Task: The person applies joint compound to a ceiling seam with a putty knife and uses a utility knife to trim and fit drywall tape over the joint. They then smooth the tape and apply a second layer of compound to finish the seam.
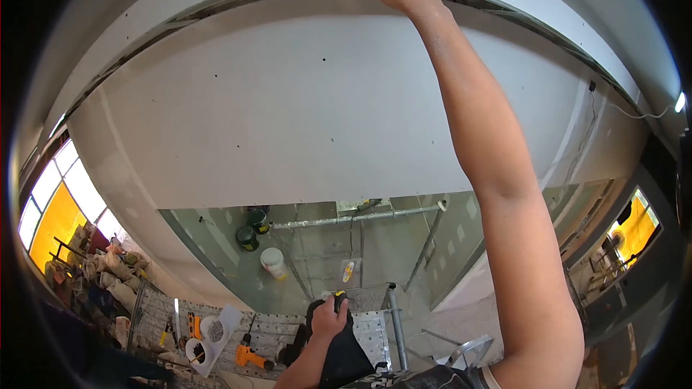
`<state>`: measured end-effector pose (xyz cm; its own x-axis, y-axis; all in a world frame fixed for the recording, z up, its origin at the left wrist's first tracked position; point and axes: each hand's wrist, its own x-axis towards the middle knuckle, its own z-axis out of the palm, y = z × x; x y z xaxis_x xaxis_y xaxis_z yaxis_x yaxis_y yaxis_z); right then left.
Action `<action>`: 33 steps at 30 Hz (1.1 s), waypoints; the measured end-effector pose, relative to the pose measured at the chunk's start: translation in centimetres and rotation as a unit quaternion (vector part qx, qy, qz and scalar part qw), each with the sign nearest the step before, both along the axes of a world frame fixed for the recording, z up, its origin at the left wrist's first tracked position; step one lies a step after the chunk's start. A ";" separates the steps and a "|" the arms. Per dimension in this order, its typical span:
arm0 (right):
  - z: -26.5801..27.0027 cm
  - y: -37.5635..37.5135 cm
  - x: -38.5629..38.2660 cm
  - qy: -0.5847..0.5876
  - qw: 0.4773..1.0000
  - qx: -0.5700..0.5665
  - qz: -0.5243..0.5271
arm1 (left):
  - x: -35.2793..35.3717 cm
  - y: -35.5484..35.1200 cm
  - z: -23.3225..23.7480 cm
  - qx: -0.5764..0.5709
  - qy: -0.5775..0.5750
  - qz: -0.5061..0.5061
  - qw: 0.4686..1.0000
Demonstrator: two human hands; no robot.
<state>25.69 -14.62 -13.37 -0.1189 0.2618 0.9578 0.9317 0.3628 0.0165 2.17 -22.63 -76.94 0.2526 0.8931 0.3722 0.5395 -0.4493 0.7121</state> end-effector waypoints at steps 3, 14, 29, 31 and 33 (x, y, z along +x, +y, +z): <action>0.2 1.5 0.1 -0.023 1.000 0.003 -0.007 | 0.0 -0.2 0.4 0.013 -0.005 0.000 1.000; 0.4 -2.0 1.2 0.008 0.996 -0.089 -0.006 | 0.4 0.0 0.8 0.018 0.027 0.015 0.999; 0.1 1.8 0.1 0.020 1.000 -0.008 0.019 | 0.5 -0.2 0.0 0.016 0.006 0.008 1.000; 0.0 1.5 -0.1 0.002 1.000 -0.025 -0.005 | 0.4 -0.1 0.0 0.018 -0.005 0.004 1.000; 0.0 0.9 -0.4 0.001 1.000 -0.030 -0.008 | 0.3 0.0 0.0 0.015 -0.007 0.002 1.000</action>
<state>25.29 -13.68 -13.34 -0.1125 0.3212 0.9403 0.9373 0.3485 -0.0068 2.44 -22.66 -76.97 0.2440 0.8823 0.4025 0.5307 -0.4689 0.7061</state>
